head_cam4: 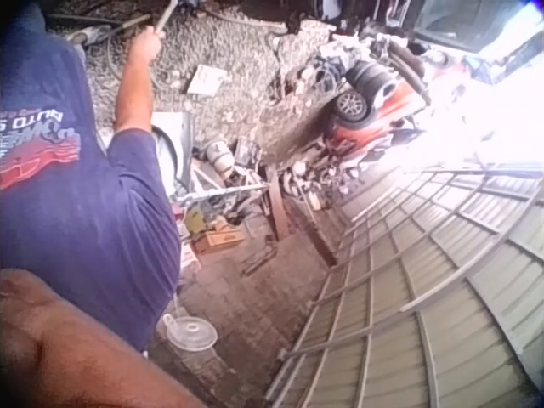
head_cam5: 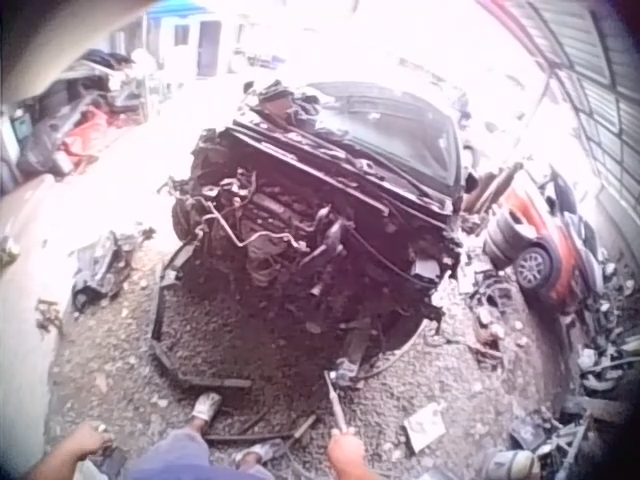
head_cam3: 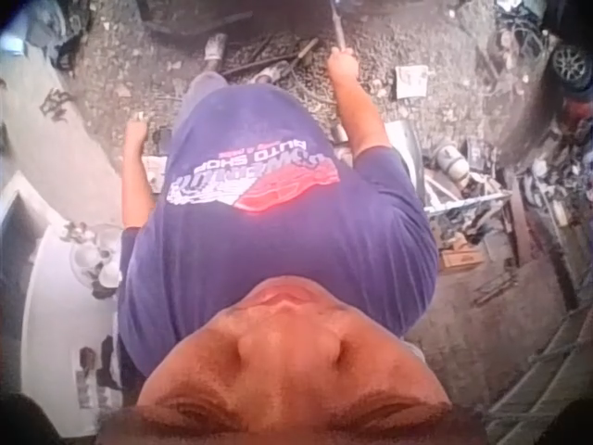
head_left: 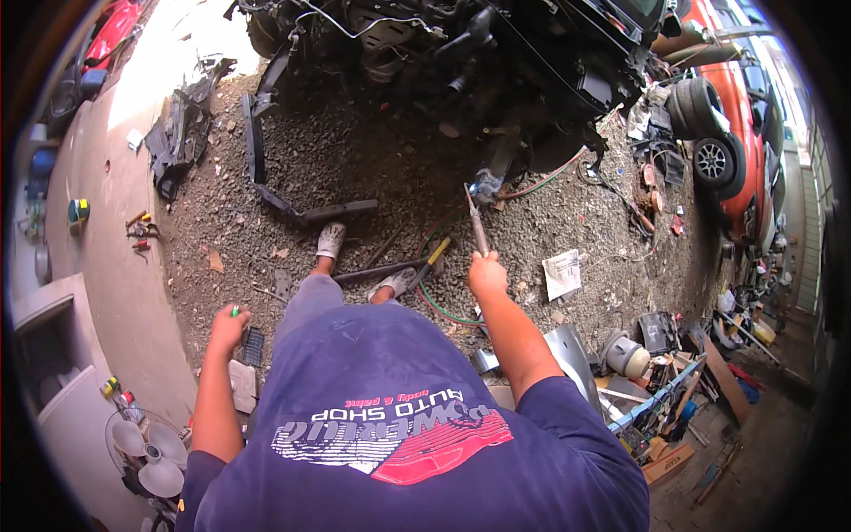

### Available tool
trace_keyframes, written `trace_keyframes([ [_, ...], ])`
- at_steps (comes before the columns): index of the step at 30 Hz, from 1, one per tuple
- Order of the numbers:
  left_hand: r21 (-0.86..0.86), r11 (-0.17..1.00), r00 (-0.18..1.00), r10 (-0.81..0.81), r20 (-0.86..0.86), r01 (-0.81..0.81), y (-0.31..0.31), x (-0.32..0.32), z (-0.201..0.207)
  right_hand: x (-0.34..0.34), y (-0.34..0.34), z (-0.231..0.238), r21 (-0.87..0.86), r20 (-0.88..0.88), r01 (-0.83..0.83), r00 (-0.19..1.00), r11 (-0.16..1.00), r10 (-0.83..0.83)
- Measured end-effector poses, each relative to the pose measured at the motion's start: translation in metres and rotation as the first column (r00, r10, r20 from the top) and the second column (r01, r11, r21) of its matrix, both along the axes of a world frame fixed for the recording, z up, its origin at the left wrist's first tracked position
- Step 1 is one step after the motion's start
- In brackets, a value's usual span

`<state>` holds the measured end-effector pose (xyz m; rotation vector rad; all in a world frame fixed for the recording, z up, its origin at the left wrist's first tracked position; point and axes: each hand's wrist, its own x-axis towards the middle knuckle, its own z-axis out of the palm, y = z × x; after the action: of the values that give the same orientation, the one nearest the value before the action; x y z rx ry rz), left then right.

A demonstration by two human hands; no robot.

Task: Heating a metal vehicle frame component with a blowtorch and striking it with a hammer to adjust its shape.

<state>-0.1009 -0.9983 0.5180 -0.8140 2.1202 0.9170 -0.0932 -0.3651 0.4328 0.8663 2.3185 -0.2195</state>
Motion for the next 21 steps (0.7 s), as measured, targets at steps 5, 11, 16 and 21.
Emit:
trace_keyframes([
  [5,0.012,0.96,0.957,-0.277,-0.086,0.279,0.053,-0.022,0.012,0.0,-0.005,0.002,-0.001,0.004,0.003,1.0,1.0,-0.003],
  [11,0.024,0.958,0.959,-0.285,0.001,0.285,0.002,0.01,-0.036,-0.004,-0.012,0.026,-0.012,-0.019,0.122,0.992,0.992,-0.123],
  [16,-0.107,0.982,0.976,-0.138,0.166,0.157,-0.056,0.029,-0.057,0.008,-0.002,0.033,0.028,0.068,-0.099,0.993,0.995,0.097],
  [21,-0.099,0.995,0.986,-0.014,0.165,0.031,-0.083,0.048,-0.069,0.002,-0.011,0.04,0.035,0.092,-0.085,0.992,0.996,0.082],
])
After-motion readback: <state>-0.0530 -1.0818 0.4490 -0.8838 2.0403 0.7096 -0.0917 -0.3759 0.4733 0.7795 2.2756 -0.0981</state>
